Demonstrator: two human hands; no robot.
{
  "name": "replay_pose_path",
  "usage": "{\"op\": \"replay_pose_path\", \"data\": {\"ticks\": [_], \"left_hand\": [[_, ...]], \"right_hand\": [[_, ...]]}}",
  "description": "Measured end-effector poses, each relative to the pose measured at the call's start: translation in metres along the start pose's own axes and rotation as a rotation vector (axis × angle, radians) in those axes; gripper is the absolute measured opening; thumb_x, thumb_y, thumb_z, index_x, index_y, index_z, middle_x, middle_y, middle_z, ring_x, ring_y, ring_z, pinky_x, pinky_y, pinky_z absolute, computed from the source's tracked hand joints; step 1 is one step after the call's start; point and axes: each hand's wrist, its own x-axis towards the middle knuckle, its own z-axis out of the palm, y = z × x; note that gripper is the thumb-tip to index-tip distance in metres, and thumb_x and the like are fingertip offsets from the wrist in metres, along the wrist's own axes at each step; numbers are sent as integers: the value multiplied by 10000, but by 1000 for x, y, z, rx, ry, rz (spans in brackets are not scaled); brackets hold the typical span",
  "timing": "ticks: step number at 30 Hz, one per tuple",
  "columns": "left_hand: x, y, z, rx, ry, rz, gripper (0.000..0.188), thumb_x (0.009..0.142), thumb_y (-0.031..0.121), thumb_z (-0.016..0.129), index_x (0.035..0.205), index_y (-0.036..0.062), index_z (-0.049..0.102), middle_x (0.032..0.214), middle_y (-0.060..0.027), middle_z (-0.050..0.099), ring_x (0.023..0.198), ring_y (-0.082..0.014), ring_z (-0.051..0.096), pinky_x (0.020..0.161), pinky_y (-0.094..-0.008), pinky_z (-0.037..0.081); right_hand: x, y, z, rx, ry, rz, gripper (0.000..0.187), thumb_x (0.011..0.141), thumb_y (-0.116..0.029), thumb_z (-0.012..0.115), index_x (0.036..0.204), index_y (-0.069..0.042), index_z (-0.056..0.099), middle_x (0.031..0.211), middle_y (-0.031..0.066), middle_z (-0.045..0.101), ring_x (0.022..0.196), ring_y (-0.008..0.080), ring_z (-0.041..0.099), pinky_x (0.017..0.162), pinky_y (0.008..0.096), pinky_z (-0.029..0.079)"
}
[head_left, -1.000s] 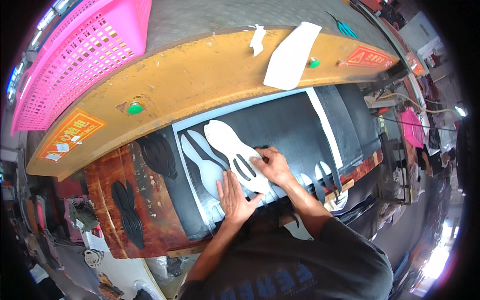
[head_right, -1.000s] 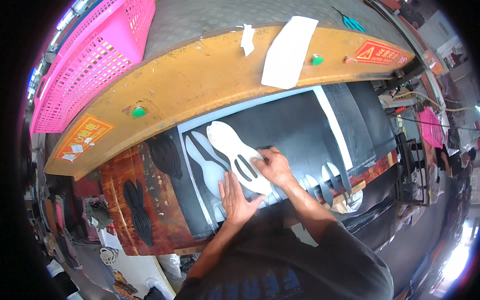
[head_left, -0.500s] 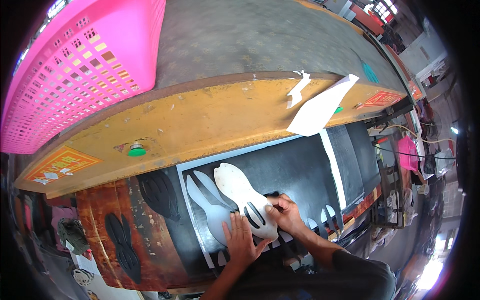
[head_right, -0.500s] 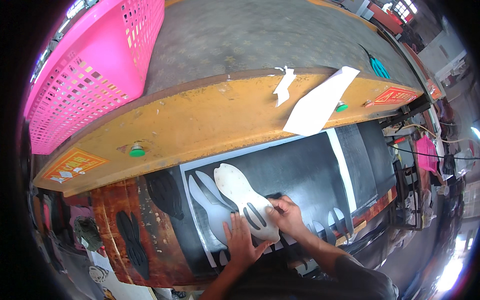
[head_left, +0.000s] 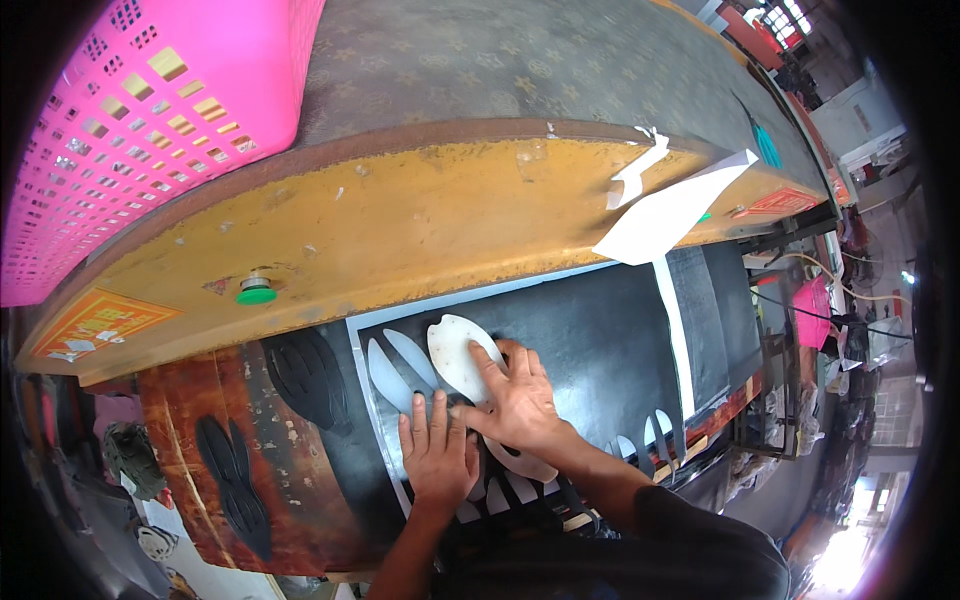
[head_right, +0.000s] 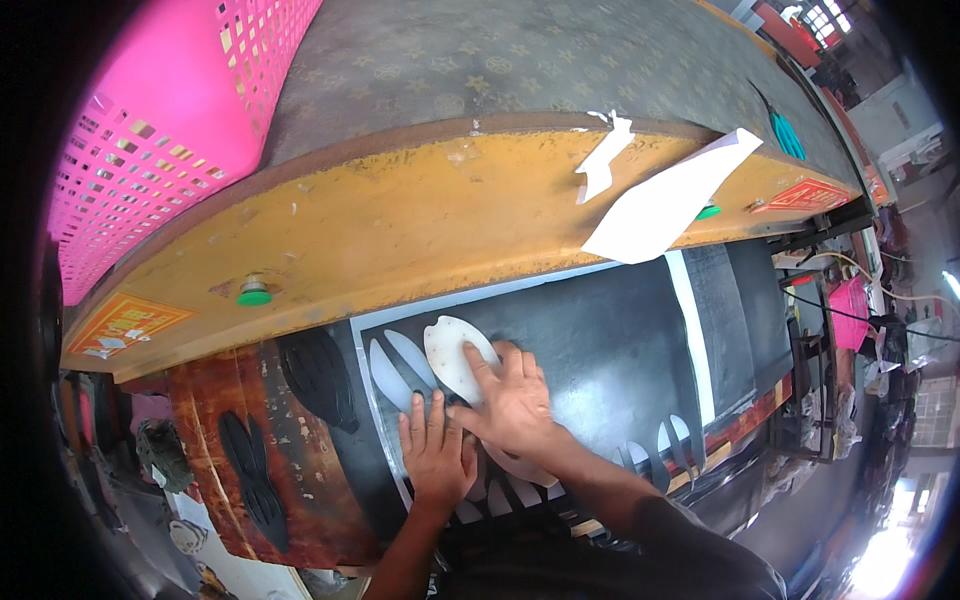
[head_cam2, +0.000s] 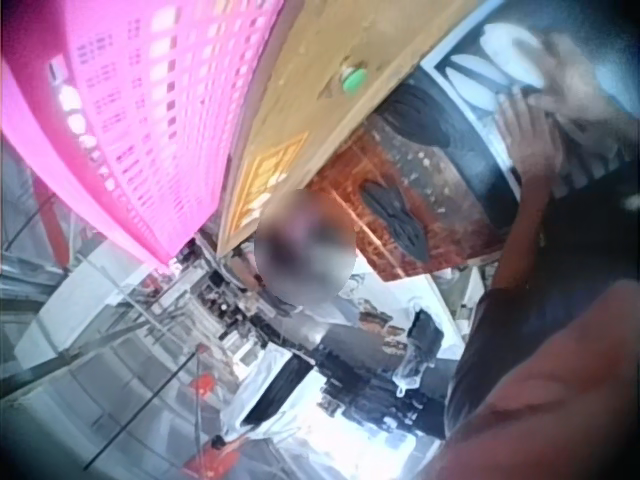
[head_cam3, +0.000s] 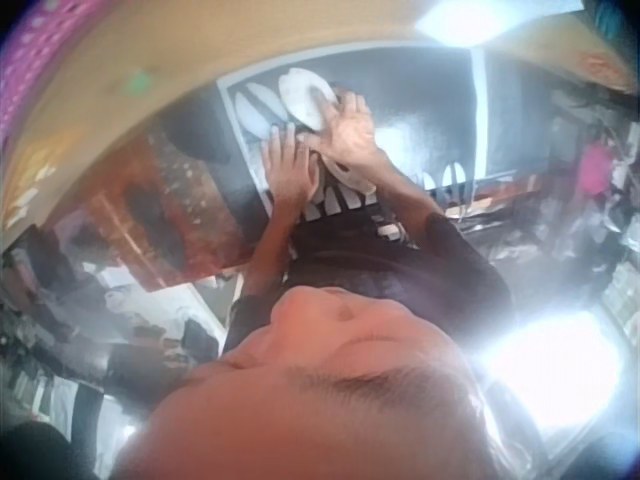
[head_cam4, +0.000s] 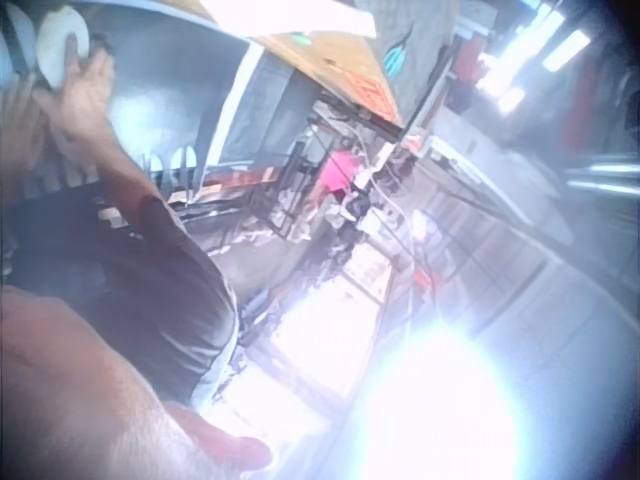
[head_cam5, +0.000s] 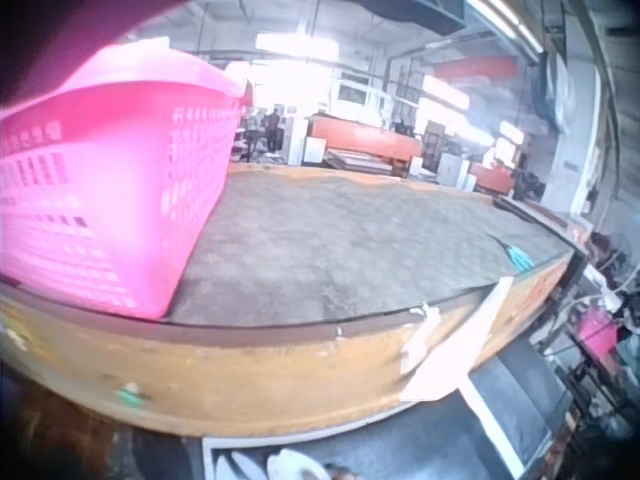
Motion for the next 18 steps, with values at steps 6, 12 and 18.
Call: {"op": "replay_pose_path", "data": {"ticks": [6, 12, 18], "left_hand": [[-1, 1, -1, -16, -41, -47, 467, 956, 296, 733, 1381, 102, 743, 1580, -180, 591, 1539, -448, 455, 1272, -622, 277], [0, 2, -4, -37, -54, -65, 480, 955, 310, 747, 1395, 119, 738, 1579, -170, 596, 1538, -445, 460, 1264, -619, 292], [-3, -1, 3, -68, -13, -40, 555, 915, 274, 752, 1444, 114, 702, 1617, -194, 543, 1549, -474, 420, 1257, -653, 272]], "right_hand": [[9, 5, 18, 61, 107, -2, 802, 704, -375, 895, 1449, -149, 702, 1308, 243, 553, 1185, 445, 588, 967, 502, 570], [7, 7, 17, 21, 93, -17, 828, 683, -352, 937, 1443, -116, 710, 1288, 194, 570, 1162, 393, 611, 927, 470, 602], [7, 10, 17, 100, 96, -9, 785, 682, -362, 935, 1411, -152, 736, 1299, 236, 556, 1172, 438, 608, 918, 491, 599]]}}
